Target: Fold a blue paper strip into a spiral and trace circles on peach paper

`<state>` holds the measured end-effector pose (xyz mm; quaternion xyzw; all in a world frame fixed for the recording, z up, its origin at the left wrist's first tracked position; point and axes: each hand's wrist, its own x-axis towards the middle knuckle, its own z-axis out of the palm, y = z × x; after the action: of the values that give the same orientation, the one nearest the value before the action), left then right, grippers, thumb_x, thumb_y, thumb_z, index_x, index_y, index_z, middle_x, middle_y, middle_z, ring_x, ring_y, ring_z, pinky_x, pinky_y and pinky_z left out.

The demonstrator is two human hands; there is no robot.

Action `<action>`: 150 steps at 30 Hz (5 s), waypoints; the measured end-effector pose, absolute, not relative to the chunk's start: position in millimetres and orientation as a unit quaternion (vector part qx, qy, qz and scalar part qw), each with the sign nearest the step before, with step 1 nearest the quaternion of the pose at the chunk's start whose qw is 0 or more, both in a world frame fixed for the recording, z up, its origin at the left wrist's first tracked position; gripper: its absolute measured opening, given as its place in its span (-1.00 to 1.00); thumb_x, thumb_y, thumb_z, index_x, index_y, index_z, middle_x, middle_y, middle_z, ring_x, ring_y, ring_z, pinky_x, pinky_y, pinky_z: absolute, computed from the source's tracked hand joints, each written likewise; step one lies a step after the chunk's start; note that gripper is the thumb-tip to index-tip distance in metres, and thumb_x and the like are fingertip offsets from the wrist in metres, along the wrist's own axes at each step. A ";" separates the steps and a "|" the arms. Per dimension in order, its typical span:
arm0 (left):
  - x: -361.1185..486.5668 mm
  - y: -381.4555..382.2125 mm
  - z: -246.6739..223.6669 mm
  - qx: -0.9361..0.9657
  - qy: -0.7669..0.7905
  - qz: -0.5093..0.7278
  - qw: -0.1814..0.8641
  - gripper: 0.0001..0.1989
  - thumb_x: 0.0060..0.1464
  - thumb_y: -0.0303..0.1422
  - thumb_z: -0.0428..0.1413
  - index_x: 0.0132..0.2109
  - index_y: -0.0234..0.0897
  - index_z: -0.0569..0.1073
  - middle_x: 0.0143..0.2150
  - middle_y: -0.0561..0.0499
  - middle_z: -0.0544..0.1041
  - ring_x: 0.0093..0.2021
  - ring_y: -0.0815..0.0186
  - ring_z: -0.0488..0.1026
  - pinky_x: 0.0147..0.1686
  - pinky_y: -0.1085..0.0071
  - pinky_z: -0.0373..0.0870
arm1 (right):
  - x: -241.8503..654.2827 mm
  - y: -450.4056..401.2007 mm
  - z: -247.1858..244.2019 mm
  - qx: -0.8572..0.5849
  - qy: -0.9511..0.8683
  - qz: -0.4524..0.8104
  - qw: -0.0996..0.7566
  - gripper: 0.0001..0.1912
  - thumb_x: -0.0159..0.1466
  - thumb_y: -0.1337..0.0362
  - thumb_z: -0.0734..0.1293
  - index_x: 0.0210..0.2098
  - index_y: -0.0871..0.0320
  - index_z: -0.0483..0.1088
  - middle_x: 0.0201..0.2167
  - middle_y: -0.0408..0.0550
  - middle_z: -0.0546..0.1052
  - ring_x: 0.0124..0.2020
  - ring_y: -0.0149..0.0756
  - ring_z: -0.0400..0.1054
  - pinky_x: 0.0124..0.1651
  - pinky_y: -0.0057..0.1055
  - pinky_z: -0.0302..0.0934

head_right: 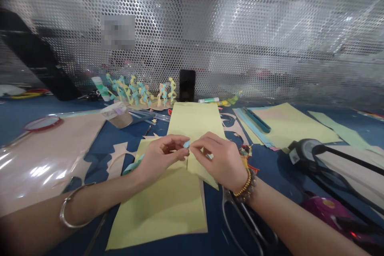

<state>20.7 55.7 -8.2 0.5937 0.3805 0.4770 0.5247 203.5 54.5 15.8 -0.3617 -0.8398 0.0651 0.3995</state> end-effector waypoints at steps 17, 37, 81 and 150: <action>20.6 56.6 -7.7 0.655 0.371 0.483 0.447 -0.69 -0.03 -0.43 0.18 -0.07 -0.25 0.52 -0.22 -0.05 0.50 -0.26 0.36 0.47 -0.32 0.48 0.49 | 204.4 58.6 14.8 -0.380 -0.814 0.126 0.422 -0.92 0.21 0.37 0.33 -0.33 0.17 0.49 -0.39 -0.11 0.51 -0.41 -0.47 0.38 -0.39 -0.54 0.29; 22.2 52.8 -3.5 0.650 0.378 0.490 0.441 -0.75 -0.06 -0.43 0.21 -0.16 -0.31 0.56 -0.24 -0.08 0.52 -0.27 0.35 0.47 -0.32 0.50 0.47 | 202.5 55.2 13.8 -0.365 -0.834 0.096 0.403 -0.92 0.21 0.41 0.29 -0.38 0.19 0.43 -0.44 -0.13 0.45 -0.46 -0.49 0.33 -0.41 -0.53 0.23; 20.5 56.1 -7.4 0.631 0.383 0.464 0.490 -0.68 -0.02 -0.33 0.18 -0.06 -0.26 0.53 -0.43 0.00 0.52 -0.43 0.38 0.45 -0.43 0.44 0.38 | 205.4 56.9 13.6 -0.356 -0.837 0.082 0.407 -0.90 0.25 0.36 0.27 -0.31 0.16 0.45 -0.38 -0.08 0.50 -0.45 -0.45 0.34 -0.40 -0.49 0.26; 20.5 51.6 -5.6 0.603 0.388 0.555 0.422 -0.86 0.03 -0.40 0.17 -0.23 -0.29 0.57 -0.34 -0.01 0.63 -0.42 0.40 0.57 -0.38 0.58 0.54 | 197.7 51.0 17.9 -0.363 -0.802 0.115 0.459 -0.93 0.19 0.39 0.32 -0.39 0.21 0.45 -0.46 -0.10 0.49 -0.49 -0.47 0.34 -0.44 -0.52 0.25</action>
<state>20.5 51.6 -5.6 0.6028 0.3879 0.5548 0.4223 197.7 51.0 17.9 -0.3631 -0.8024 0.1148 0.4595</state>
